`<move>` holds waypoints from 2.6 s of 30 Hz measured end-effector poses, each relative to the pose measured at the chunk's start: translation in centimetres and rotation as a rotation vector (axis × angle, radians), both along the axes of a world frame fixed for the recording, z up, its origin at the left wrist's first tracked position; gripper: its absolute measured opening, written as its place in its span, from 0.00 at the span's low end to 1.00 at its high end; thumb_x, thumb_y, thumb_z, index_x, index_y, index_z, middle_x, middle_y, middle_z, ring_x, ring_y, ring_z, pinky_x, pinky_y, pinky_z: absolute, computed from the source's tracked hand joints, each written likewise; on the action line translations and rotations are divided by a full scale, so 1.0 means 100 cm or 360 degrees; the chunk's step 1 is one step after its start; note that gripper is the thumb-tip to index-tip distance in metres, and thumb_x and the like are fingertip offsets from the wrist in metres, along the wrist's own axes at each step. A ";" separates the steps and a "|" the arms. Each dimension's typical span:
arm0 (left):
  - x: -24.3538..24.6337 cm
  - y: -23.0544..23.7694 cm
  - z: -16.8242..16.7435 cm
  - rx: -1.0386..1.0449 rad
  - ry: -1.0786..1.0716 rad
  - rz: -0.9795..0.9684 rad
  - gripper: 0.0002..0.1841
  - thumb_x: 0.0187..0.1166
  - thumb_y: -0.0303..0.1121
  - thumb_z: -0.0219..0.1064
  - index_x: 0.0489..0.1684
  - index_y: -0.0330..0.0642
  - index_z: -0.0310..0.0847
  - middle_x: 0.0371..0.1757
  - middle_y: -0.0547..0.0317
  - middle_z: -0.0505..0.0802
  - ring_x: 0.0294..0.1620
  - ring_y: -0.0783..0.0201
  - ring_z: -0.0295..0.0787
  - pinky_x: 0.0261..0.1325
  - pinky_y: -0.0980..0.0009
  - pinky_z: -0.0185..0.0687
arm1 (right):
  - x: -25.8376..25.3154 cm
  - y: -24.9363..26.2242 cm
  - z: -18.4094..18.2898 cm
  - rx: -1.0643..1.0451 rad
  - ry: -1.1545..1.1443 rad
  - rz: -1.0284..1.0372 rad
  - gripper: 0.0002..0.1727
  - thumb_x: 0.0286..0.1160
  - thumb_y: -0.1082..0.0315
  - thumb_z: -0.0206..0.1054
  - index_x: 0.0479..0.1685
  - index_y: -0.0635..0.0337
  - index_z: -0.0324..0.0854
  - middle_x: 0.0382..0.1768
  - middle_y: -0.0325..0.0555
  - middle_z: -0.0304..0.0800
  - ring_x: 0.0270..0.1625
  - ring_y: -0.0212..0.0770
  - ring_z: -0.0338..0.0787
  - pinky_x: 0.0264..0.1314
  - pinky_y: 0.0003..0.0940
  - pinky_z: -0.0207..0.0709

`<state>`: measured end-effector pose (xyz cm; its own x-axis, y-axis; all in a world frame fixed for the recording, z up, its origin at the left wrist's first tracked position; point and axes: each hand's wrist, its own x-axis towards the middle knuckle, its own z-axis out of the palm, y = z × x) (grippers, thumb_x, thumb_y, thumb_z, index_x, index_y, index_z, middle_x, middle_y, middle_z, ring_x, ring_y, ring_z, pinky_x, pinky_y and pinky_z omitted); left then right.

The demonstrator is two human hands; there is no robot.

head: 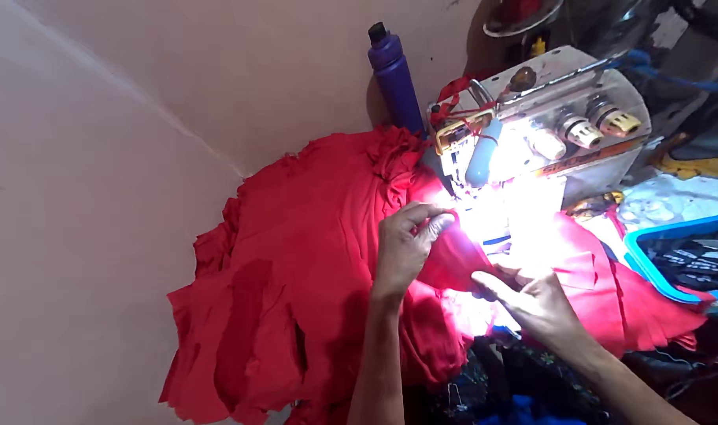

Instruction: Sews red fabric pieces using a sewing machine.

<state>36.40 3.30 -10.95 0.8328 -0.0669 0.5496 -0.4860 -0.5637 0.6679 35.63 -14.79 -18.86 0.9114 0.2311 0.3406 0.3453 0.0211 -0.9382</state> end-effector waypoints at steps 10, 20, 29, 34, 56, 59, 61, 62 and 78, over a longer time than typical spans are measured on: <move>0.035 -0.037 -0.046 0.0729 -0.0203 0.0919 0.09 0.73 0.32 0.74 0.41 0.36 0.92 0.46 0.43 0.91 0.50 0.43 0.85 0.49 0.47 0.74 | 0.009 0.012 -0.027 -0.0186 -0.0014 -0.0289 0.15 0.74 0.63 0.69 0.42 0.69 0.88 0.30 0.43 0.91 0.31 0.27 0.90 0.41 0.25 0.85; 0.009 -0.070 -0.077 0.0705 -0.0245 0.0985 0.10 0.71 0.30 0.71 0.44 0.37 0.96 0.48 0.46 0.97 0.54 0.46 0.92 0.68 0.51 0.78 | 0.003 0.004 -0.028 -0.0036 -0.0098 -0.0433 0.15 0.74 0.66 0.70 0.48 0.71 0.86 0.34 0.39 0.93 0.35 0.14 0.87 0.41 0.11 0.81; 0.033 -0.052 -0.048 0.0607 0.0387 0.0771 0.20 0.74 0.36 0.73 0.62 0.37 0.88 0.62 0.42 0.91 0.67 0.44 0.85 0.73 0.45 0.72 | 0.040 0.012 -0.022 -0.0116 -0.0210 -0.0514 0.13 0.78 0.68 0.64 0.48 0.68 0.91 0.31 0.41 0.93 0.29 0.20 0.89 0.36 0.17 0.85; 0.062 -0.023 -0.025 0.0569 0.0625 0.0740 0.21 0.81 0.38 0.70 0.70 0.43 0.79 0.53 0.38 0.91 0.53 0.38 0.89 0.52 0.39 0.82 | 0.040 0.003 -0.021 -0.0370 -0.0282 -0.0525 0.15 0.77 0.64 0.63 0.50 0.64 0.92 0.27 0.42 0.91 0.28 0.28 0.87 0.35 0.25 0.82; -0.001 -0.134 -0.124 0.0311 -0.0125 -0.0206 0.09 0.74 0.27 0.72 0.46 0.41 0.96 0.50 0.54 0.96 0.52 0.59 0.93 0.58 0.63 0.85 | -0.060 -0.113 -0.040 -0.0772 -0.0397 -0.0727 0.14 0.80 0.67 0.62 0.43 0.63 0.95 0.39 0.54 0.96 0.44 0.47 0.95 0.52 0.36 0.83; 0.010 -0.134 -0.130 0.0205 -0.0058 -0.0170 0.06 0.72 0.26 0.73 0.39 0.43 0.97 0.45 0.56 0.97 0.46 0.62 0.94 0.52 0.64 0.87 | -0.048 -0.111 -0.054 -0.0801 -0.0544 -0.0834 0.15 0.79 0.63 0.61 0.41 0.59 0.95 0.39 0.49 0.94 0.47 0.42 0.91 0.52 0.30 0.80; 0.009 -0.132 -0.123 0.0059 0.0094 -0.0185 0.06 0.73 0.24 0.71 0.39 0.40 0.95 0.42 0.55 0.96 0.45 0.64 0.92 0.51 0.67 0.85 | -0.044 -0.108 -0.056 -0.0848 -0.0514 -0.0838 0.17 0.78 0.61 0.61 0.46 0.60 0.94 0.44 0.53 0.94 0.50 0.48 0.91 0.54 0.36 0.81; 0.006 -0.129 -0.117 -0.0007 0.0187 -0.0187 0.06 0.75 0.24 0.70 0.42 0.39 0.94 0.43 0.55 0.96 0.46 0.65 0.92 0.53 0.67 0.85 | -0.042 -0.107 -0.057 -0.0871 -0.0487 -0.0840 0.18 0.76 0.60 0.62 0.50 0.61 0.93 0.46 0.56 0.93 0.51 0.50 0.90 0.53 0.39 0.82; -0.025 -0.049 -0.003 -0.0364 0.0037 0.0281 0.07 0.88 0.28 0.56 0.51 0.45 0.81 0.19 0.80 0.80 0.15 0.86 0.70 0.20 0.89 0.68 | -0.056 -0.127 -0.046 -0.0251 -0.0532 -0.0066 0.14 0.83 0.54 0.67 0.35 0.54 0.84 0.48 0.39 0.91 0.62 0.29 0.83 0.69 0.25 0.69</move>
